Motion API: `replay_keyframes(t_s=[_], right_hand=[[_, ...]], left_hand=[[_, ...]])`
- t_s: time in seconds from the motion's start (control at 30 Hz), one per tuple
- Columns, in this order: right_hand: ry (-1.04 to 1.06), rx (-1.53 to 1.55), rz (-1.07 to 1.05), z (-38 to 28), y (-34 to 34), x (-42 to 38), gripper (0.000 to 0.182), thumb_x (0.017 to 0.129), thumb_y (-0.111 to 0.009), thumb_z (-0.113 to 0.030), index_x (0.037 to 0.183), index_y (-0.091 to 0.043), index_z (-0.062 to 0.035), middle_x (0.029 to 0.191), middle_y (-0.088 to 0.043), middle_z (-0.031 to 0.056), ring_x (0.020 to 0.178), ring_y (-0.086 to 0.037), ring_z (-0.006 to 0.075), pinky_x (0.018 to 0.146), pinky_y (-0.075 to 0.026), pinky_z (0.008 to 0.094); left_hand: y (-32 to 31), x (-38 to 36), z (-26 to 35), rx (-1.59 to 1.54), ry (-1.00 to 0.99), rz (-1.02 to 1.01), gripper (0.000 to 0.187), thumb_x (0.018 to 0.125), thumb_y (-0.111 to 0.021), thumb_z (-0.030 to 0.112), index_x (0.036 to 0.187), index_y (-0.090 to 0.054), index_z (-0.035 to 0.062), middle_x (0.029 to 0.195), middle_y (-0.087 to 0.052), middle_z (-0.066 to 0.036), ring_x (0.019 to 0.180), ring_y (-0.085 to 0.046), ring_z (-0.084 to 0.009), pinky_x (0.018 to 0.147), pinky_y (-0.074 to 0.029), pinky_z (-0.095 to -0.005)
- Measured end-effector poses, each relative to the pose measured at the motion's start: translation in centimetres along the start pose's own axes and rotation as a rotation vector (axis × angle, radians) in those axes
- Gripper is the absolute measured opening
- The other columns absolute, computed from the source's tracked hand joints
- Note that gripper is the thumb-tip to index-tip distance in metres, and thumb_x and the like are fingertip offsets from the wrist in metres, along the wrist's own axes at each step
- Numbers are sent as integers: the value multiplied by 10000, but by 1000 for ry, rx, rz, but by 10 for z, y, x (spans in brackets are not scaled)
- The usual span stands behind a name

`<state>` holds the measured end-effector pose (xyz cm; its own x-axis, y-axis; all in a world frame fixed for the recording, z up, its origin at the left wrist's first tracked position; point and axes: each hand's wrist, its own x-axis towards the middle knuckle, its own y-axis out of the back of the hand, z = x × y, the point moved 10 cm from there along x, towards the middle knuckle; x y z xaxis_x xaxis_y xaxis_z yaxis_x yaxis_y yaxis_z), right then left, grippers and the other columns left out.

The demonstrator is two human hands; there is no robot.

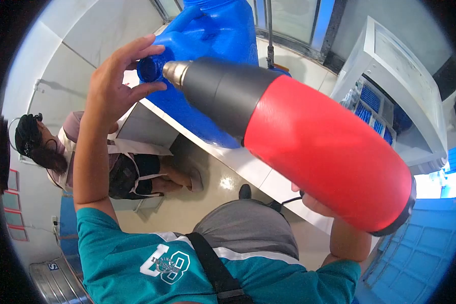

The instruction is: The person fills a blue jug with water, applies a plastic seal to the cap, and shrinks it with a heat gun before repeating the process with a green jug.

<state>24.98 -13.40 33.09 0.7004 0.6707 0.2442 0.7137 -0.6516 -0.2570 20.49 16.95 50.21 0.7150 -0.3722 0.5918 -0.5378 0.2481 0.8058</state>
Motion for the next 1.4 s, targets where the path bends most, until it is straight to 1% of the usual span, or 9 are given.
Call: replay_keyframes(t_s=[0.1, 0.4, 0.6, 0.67, 0.8, 0.87, 1.0, 1.1, 1.4], right_hand=[[-26, 41, -100, -14, -14, 18, 617, 972, -666, -409, 1319, -541, 86, 1165, -682, 220, 798, -670, 181, 715, -527, 288], [47, -153, -237, -14, -17, 12, 688, 937, -707, -455, 1301, -535, 102, 1133, -688, 194, 792, -664, 163, 688, -527, 281], [31, -207, -187, -8, -4, 3, 735, 939, -692, -485, 1331, -507, 109, 1120, -676, 193, 761, -652, 165, 672, -527, 293], [63, -226, -125, -8, 1, -1, 750, 940, -688, -485, 1348, -487, 111, 1124, -673, 202, 756, -650, 166, 672, -527, 292], [143, -260, -34, -13, 7, -3, 766, 948, -682, -458, 1389, -434, 118, 1124, -667, 227, 751, -648, 170, 671, -527, 292], [128, -204, -30, -10, 8, -4, 768, 942, -693, -445, 1391, -429, 120, 1132, -666, 234, 750, -649, 172, 672, -529, 292], [143, -175, -36, -14, 6, -2, 744, 927, -721, -390, 1386, -438, 123, 1133, -672, 246, 748, -659, 179, 666, -533, 296], [147, -133, -34, -19, -1, 1, 738, 902, -748, -374, 1368, -465, 124, 1107, -684, 247, 743, -669, 185, 657, -537, 297], [142, -37, -41, -18, -15, 19, 798, 860, -767, -433, 1362, -485, 119, 1115, -682, 242, 724, -666, 188, 632, -538, 291]], left_hand=[[0, -1, 0, 31, 2, -7, 785, 687, -912, 164, 1373, -540, 83, 1198, -737, -72, 1073, -706, -219, 867, -586, -352], [-4, -11, 0, -130, 23, 62, 922, 672, -927, 198, 1453, -450, 88, 1317, -665, -123, 1102, -687, -241, 875, -588, -353], [-7, -31, -24, -149, 335, 185, 876, 739, -902, 167, 1465, -424, 57, 1348, -627, -149, 1135, -666, -260, 915, -578, -364], [-9, -21, 1, -3, 8, 80, 833, 777, -866, 100, 1466, -403, 46, 1304, -636, -146, 1097, -663, -256, 900, -570, -359], [-8, -14, 6, -66, 31, 62, 844, 797, -818, 30, 1496, -346, 45, 1284, -629, -153, 1117, -646, -252, 932, -550, -371], [8, -24, -7, -11, 271, 249, 890, 795, -781, -15, 1530, -285, 44, 1289, -617, -180, 1186, -617, -266, 991, -524, -392], [-10, -30, -21, -159, 308, 153, 945, 778, -835, 93, 1542, -279, 67, 1356, -580, -193, 1164, -632, -284, 966, -542, -406], [-7, -23, -2, -225, 8, 182, 965, 773, -862, 155, 1531, -273, 62, 1294, -600, -201, 1105, -652, -286, 908, -564, -397], [-5, -30, -15, -13, 411, 133, 955, 785, -877, 224, 1513, -283, 55, 1270, -622, -167, 1050, -661, -242, 909, -539, -374]])
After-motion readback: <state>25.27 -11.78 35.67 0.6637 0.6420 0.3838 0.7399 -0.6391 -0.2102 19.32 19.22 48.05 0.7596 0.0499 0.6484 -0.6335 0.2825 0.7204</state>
